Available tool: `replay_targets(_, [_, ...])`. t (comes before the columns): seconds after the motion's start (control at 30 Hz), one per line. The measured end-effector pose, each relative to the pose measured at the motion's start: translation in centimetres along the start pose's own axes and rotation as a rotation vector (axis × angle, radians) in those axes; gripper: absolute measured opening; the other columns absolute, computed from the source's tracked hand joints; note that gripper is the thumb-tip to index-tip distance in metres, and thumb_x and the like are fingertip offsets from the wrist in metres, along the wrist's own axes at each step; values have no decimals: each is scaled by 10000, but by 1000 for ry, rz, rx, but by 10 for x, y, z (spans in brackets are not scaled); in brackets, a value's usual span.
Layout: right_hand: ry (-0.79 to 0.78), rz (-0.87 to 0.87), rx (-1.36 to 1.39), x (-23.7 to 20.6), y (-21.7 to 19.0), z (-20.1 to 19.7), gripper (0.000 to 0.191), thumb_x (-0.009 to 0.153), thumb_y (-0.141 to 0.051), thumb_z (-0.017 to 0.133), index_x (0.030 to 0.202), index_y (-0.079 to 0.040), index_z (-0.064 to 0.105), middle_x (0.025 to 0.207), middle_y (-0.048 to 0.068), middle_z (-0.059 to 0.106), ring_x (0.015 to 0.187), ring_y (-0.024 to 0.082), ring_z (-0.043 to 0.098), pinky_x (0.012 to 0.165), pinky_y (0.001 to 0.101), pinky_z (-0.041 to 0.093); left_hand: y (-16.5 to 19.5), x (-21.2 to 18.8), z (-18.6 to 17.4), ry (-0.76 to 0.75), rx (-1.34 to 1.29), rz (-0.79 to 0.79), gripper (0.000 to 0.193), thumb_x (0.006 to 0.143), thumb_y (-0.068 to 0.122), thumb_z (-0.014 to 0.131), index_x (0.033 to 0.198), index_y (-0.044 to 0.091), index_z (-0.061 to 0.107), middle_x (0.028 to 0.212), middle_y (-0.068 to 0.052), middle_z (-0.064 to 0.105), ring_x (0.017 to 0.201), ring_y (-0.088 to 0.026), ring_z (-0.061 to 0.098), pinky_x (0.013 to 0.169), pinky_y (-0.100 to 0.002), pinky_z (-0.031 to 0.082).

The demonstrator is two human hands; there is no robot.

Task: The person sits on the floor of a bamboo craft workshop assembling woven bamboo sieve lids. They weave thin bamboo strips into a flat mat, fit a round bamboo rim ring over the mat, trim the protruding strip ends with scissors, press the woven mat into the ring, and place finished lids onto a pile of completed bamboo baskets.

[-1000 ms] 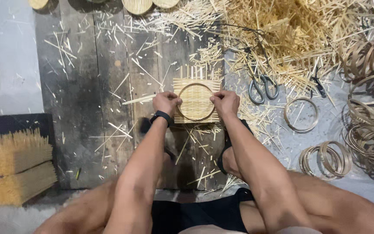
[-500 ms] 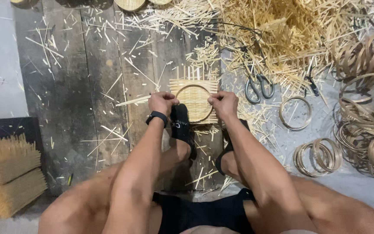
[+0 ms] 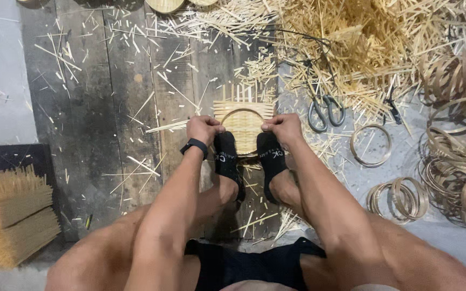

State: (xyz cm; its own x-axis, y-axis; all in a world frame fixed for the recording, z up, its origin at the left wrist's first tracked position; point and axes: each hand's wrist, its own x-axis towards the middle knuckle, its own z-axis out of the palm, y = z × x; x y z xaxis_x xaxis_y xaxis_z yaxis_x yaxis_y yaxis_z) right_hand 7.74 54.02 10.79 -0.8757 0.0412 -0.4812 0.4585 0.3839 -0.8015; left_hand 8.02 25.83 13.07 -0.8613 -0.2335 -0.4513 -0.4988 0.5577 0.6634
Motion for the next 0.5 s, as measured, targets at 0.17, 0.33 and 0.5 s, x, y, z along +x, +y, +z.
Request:
replay_targets(0.17, [264,-26,-312,-32,-16,10,101,856,-157,815,865,-59,837,807,93,758,641,156,670,656,327,528,29,1,-6,-103,399,193,217,758,233,874,929,116,812,974,-130,745,956,-307,689,906,-408,548])
replay_targets(0.33, [-7,669,575,-100,0,91,240,931,-228,708,795,-33,679,643,61,622,497,161,542,426,311,406,48,5,26,-32,326,952,337,880,285,772,1182,137,784,1295,-93,646,1207,-362,523,985,-485,444])
replay_targets(0.5, [111,540,674,-108,33,128,315,979,-311,687,801,-53,649,660,17,617,522,104,545,444,262,407,45,0,49,41,158,686,223,943,331,757,1097,178,807,1194,-71,665,1141,-322,547,972,-492,447])
